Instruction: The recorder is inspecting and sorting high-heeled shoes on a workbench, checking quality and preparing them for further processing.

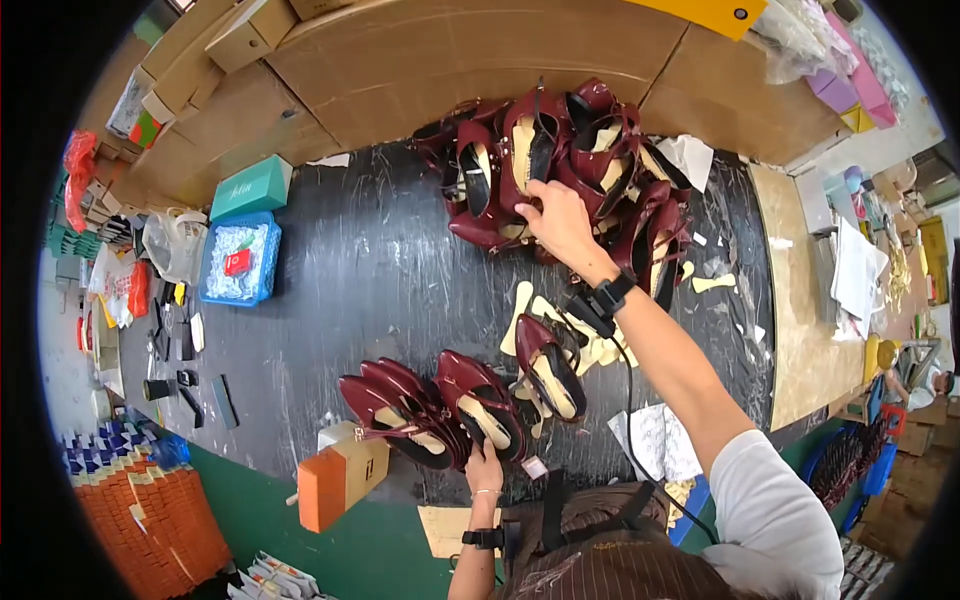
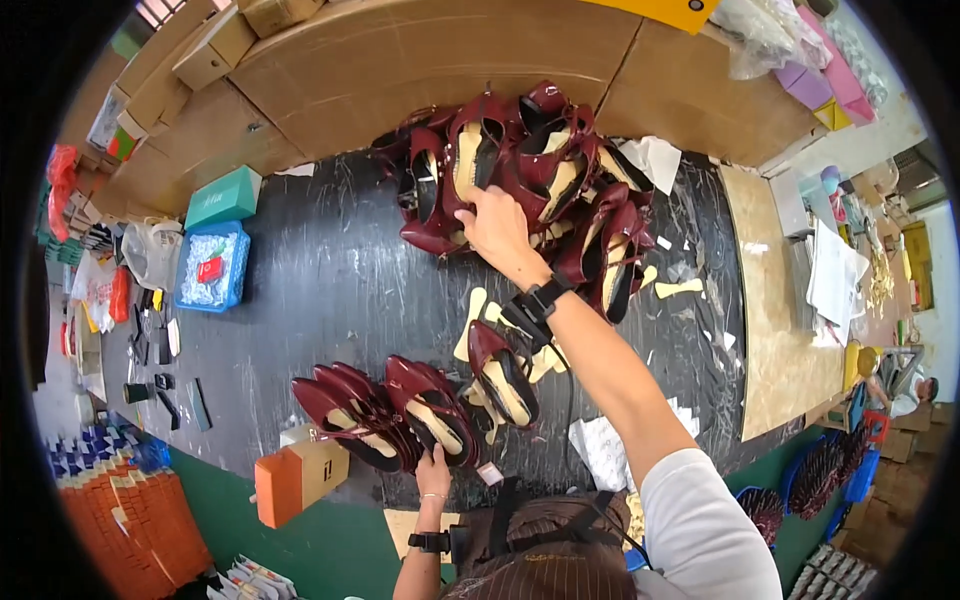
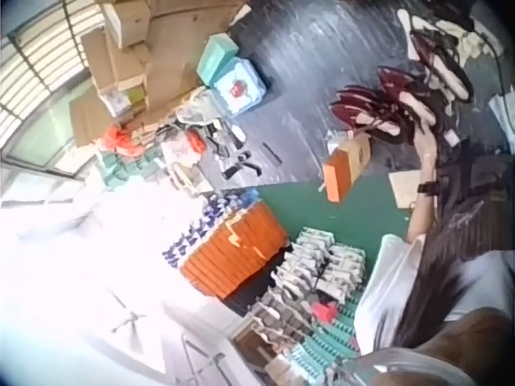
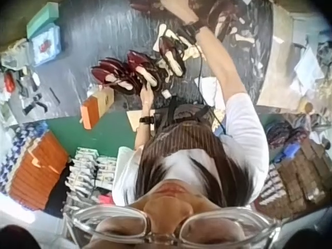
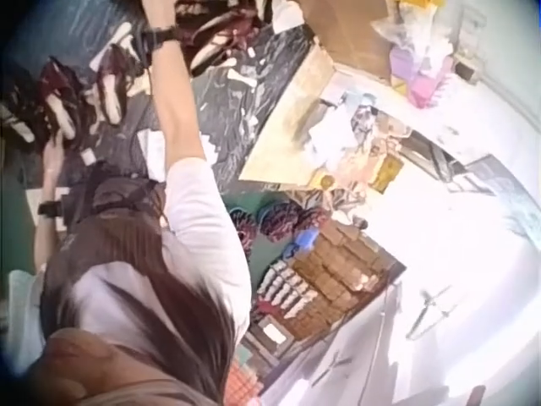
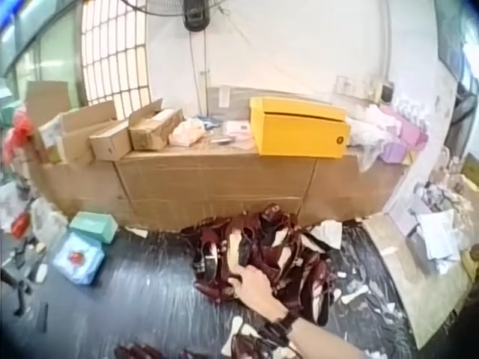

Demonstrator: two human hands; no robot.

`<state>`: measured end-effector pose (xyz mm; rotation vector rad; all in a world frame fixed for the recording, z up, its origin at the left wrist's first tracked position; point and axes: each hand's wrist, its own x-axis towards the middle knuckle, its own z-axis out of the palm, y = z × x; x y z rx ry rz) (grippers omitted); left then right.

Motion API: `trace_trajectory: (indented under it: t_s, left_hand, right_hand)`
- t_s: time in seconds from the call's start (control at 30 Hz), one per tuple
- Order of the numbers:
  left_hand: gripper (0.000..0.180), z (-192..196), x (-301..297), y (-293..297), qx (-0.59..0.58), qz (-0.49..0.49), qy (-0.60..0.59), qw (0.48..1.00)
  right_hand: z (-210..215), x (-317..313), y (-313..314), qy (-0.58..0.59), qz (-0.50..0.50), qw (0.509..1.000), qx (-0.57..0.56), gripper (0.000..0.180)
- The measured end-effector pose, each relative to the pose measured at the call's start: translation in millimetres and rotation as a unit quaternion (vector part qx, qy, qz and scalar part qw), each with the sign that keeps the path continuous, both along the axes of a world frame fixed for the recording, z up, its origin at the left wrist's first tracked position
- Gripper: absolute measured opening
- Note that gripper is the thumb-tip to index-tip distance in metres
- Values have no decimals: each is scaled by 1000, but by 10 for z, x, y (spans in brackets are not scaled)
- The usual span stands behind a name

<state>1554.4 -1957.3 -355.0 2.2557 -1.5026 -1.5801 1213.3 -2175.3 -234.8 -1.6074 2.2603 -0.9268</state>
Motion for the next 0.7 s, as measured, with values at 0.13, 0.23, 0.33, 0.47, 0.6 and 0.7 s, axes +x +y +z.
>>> trace_trajectory:
  t_s: [0.13, 0.23, 0.33, 0.47, 0.6, 0.7]
  left_hand:
    - [49, 166, 67, 22, -109, -167, -153, 968]
    - [48, 572, -85, -113, -46, -247, -214, 944]
    - [43, 700, -175, -194, -64, -281, -217, 933]
    - [38, 674, -428, -302, -29, -217, 50, 974]
    - [54, 300, -845, -332, 137, -171, 118, 969]
    - [68, 199, -1177, -318, 111, -227, 70, 965]
  right_hand:
    - [-266, 275, 675, 23, 79, 981, -178, 17]
    - [-508, 564, 1737, 45, 80, 995, -28, 15]
    - [-930, 819, 2688, 100, 144, 982, 65, 15]
    - [-1054, 1100, 3083, 43, 92, 985, 143, 16]
    - [-774, 880, 2764, -52, 20, 997, 46, 14]
    - [-594, 398, 2520, 19, -221, 974, -42, 30]
